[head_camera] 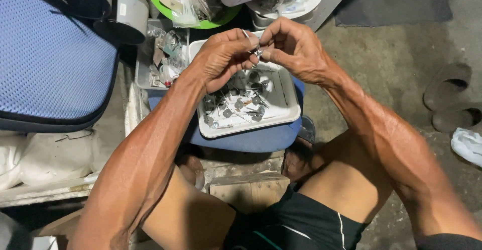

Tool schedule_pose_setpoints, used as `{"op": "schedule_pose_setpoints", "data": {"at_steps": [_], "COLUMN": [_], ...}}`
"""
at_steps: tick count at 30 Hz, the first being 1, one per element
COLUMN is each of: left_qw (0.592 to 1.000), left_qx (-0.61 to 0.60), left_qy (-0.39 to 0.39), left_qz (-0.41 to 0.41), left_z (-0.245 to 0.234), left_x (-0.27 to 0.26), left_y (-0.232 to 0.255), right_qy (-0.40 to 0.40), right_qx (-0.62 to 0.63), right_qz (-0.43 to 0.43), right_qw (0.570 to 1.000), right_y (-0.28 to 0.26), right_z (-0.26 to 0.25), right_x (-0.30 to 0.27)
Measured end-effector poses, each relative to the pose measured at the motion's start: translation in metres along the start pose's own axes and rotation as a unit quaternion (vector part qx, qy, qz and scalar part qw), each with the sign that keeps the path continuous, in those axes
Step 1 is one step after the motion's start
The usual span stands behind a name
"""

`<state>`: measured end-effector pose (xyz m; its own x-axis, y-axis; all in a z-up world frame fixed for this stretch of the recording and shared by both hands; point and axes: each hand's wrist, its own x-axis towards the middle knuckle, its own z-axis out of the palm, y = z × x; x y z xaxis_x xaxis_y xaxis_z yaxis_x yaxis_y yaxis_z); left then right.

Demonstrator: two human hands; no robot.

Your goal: The person sits and repeatedly picks up small metal parts from a white tray, inspects them by turning them over, and places them back into the tray. The hands handle the parts one at a time without using any tools.

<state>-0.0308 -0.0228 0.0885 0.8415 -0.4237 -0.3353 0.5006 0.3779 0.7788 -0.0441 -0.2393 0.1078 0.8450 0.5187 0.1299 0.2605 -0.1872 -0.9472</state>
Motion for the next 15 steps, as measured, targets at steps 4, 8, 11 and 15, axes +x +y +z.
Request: {"op": "schedule_pose_setpoints", "data": {"at_steps": [4, 8, 11, 15], "left_qw": [0.999, 0.992, 0.953, 0.730], "left_qx": [-0.014, 0.084, 0.289, 0.678], "left_qy": [0.049, 0.093, 0.077, -0.076], "left_qz": [-0.004, 0.000, 0.051, 0.028], "left_z": [0.008, 0.013, 0.004, -0.001], "left_x": [-0.001, -0.007, -0.009, -0.019], "left_y": [-0.003, -0.010, -0.025, -0.044], "right_qy": [0.008, 0.035, 0.039, 0.033], "right_qx": [-0.148, -0.204, -0.217, -0.286], "right_qz": [-0.055, -0.083, -0.067, -0.075], "right_qw": [0.987, 0.975, 0.973, 0.955], "right_y": [0.002, 0.022, 0.050, 0.054], "right_z": [0.004, -0.001, -0.006, -0.014], "right_x": [0.001, -0.003, -0.009, -0.011]}}
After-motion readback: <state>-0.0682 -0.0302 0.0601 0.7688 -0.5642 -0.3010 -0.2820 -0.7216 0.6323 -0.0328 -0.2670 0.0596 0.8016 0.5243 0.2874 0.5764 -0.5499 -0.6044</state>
